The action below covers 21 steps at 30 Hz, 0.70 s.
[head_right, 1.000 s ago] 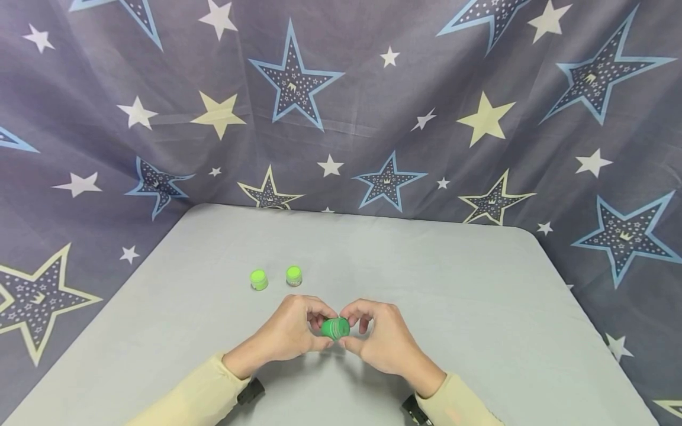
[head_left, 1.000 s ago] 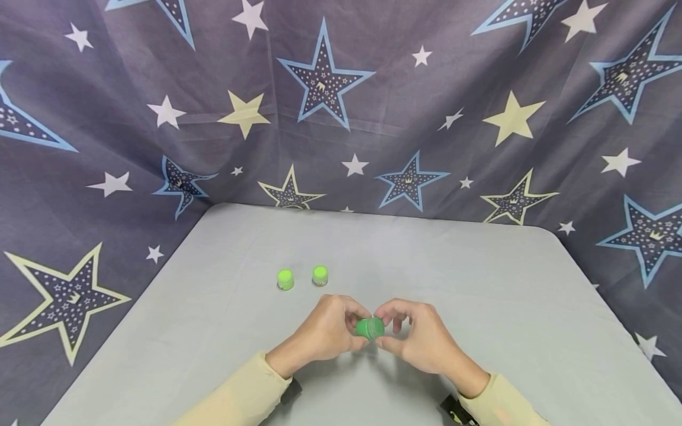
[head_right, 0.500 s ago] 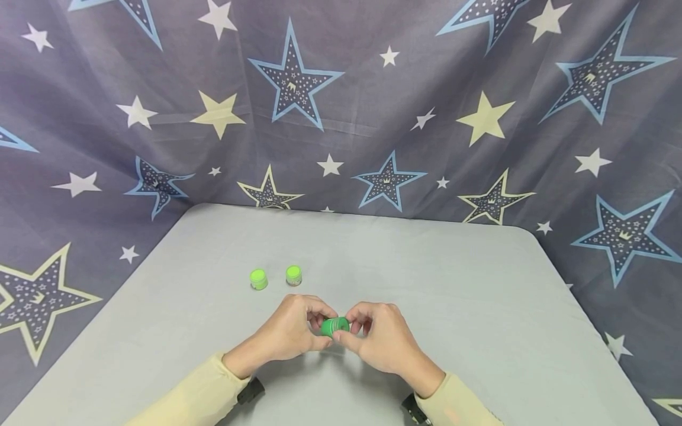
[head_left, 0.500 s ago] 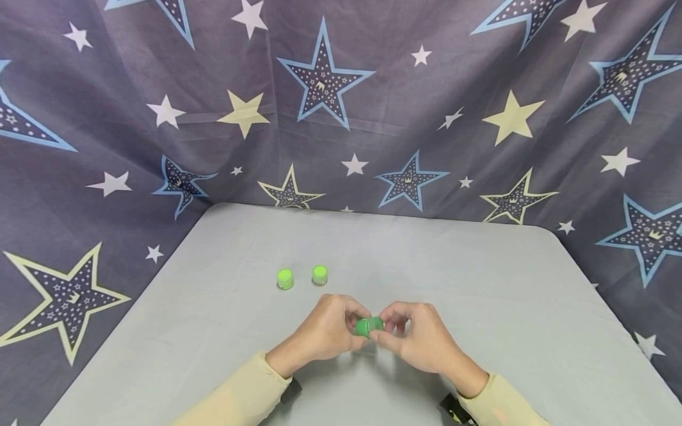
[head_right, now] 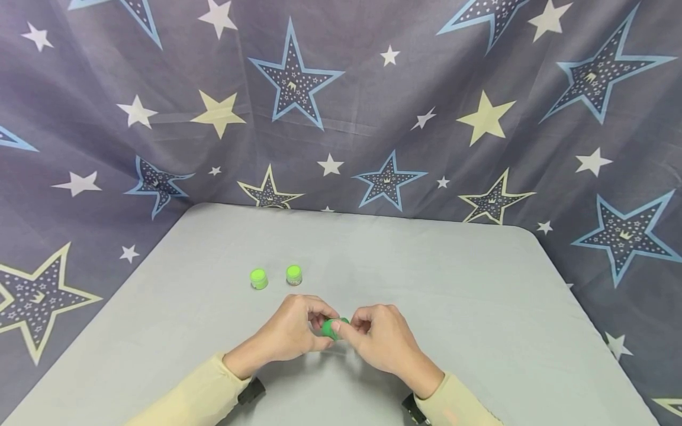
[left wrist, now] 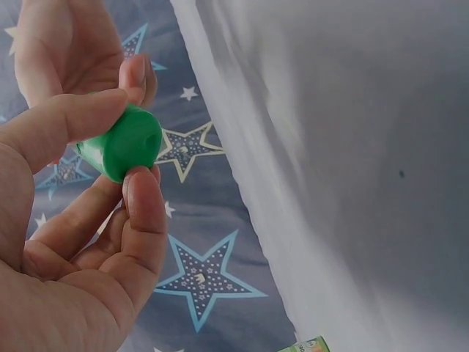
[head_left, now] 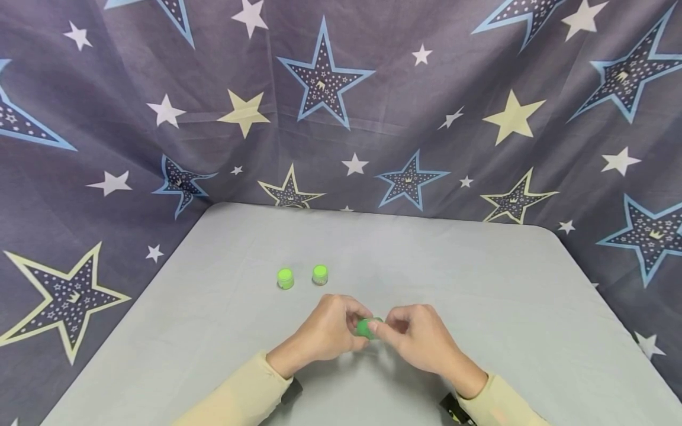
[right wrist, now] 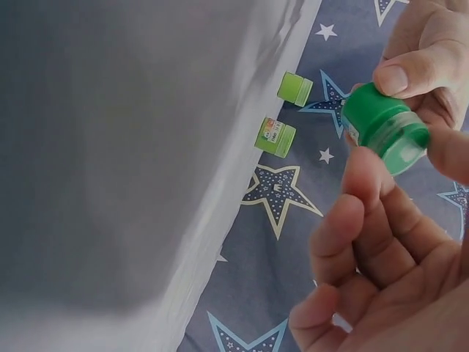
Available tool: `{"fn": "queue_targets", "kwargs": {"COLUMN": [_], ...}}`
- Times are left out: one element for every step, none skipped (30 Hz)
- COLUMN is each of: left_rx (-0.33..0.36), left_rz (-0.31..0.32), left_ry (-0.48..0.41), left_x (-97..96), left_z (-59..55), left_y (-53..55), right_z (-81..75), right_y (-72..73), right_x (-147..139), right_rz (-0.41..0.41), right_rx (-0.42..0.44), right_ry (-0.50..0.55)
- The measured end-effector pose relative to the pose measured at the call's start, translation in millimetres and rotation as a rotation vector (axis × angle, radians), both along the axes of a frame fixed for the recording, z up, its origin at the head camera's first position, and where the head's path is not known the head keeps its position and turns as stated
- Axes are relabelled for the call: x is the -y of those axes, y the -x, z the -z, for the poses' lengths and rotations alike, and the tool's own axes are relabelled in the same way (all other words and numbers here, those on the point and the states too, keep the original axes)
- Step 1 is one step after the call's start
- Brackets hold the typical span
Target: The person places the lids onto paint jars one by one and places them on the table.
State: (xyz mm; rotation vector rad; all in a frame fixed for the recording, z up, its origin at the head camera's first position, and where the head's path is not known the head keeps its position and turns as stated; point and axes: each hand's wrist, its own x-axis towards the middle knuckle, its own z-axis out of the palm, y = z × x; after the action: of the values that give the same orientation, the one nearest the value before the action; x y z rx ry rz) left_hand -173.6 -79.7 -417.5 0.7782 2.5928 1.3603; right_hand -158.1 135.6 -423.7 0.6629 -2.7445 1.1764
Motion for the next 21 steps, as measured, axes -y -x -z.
{"fn": "queue_targets", "kwargs": {"left_rx": [-0.003,-0.007,-0.009,-0.009,-0.009,-0.01,-0.012,-0.012,-0.014,-0.014,-0.015,-0.017,-0.017,-0.018,-0.018,-0.018,-0.018,-0.02,-0.021,-0.024,-0.027], "left_rz": [-0.002,-0.003,-0.004,-0.004,-0.005,-0.005,-0.004,-0.004,-0.003,-0.003,-0.004,-0.004,-0.004,-0.005,-0.005,-0.007,-0.009,-0.01,-0.012,-0.012,-0.012], "left_ry": [0.004,0.009,0.013,0.016,0.018,0.02,0.019,0.019,0.018,0.016,0.015,0.016,0.016,0.017,0.017,0.017,0.017,0.017,0.016,0.013,0.01], "left_x": [-0.2,-0.3,-0.4,-0.5,-0.5,-0.4,-0.3,-0.2,-0.2,-0.1,-0.1,0.0,0.1,0.2,0.3,0.5,0.7,0.8,0.9,1.1,1.1], "left_z": [-0.1,-0.2,-0.2,-0.2,-0.2,0.0,0.1,0.2,0.3,0.2,0.2,0.1,-0.1,-0.4,-0.6,-0.8,-1.1,-1.3,-1.5,-1.6,-1.7], "left_y": [-0.1,-0.3,-0.4,-0.5,-0.6,-0.7,-0.7,-0.7,-0.7,-0.7,-0.7,-0.7,-0.8,-0.8,-0.8,-0.8,-0.8,-0.8,-0.8,-0.7,-0.6], "right_z": [0.0,0.0,0.0,0.1,0.1,-0.1,-0.2,-0.1,-0.2,-0.4,-0.7,-0.9,-1.2,-1.6,-1.9,-2.2,-2.4,-2.5,-2.5,-2.5,-2.4], "right_y": [0.1,0.1,0.1,0.1,0.1,0.0,-0.1,-0.1,-0.3,-0.4,-0.5,-0.5,-0.5,-0.5,-0.5,-0.4,-0.2,0.0,0.5,1.0,1.5], "right_x": [0.1,0.3,0.5,0.8,1.1,1.5,1.7,1.8,2.0,2.2,2.3,2.3,2.3,2.2,2.0,1.7,1.4,0.9,0.5,0.1,-0.4], "right_rz": [0.002,0.005,0.006,0.007,0.009,0.012,0.016,0.02,0.023,0.027,0.032,0.036,0.039,0.041,0.044,0.046,0.048,0.051,0.052,0.054,0.053], "right_rx": [0.002,0.008,0.011,0.011,0.011,0.017,0.022,0.024,0.026,0.029,0.036,0.043,0.044,0.044,0.044,0.04,0.035,0.024,0.005,-0.013,-0.03], "right_ry": [-0.004,-0.008,-0.01,-0.012,-0.015,-0.017,-0.018,-0.02,-0.023,-0.026,-0.03,-0.033,-0.036,-0.037,-0.035,-0.029,-0.021,-0.009,0.004,0.021,0.039]}}
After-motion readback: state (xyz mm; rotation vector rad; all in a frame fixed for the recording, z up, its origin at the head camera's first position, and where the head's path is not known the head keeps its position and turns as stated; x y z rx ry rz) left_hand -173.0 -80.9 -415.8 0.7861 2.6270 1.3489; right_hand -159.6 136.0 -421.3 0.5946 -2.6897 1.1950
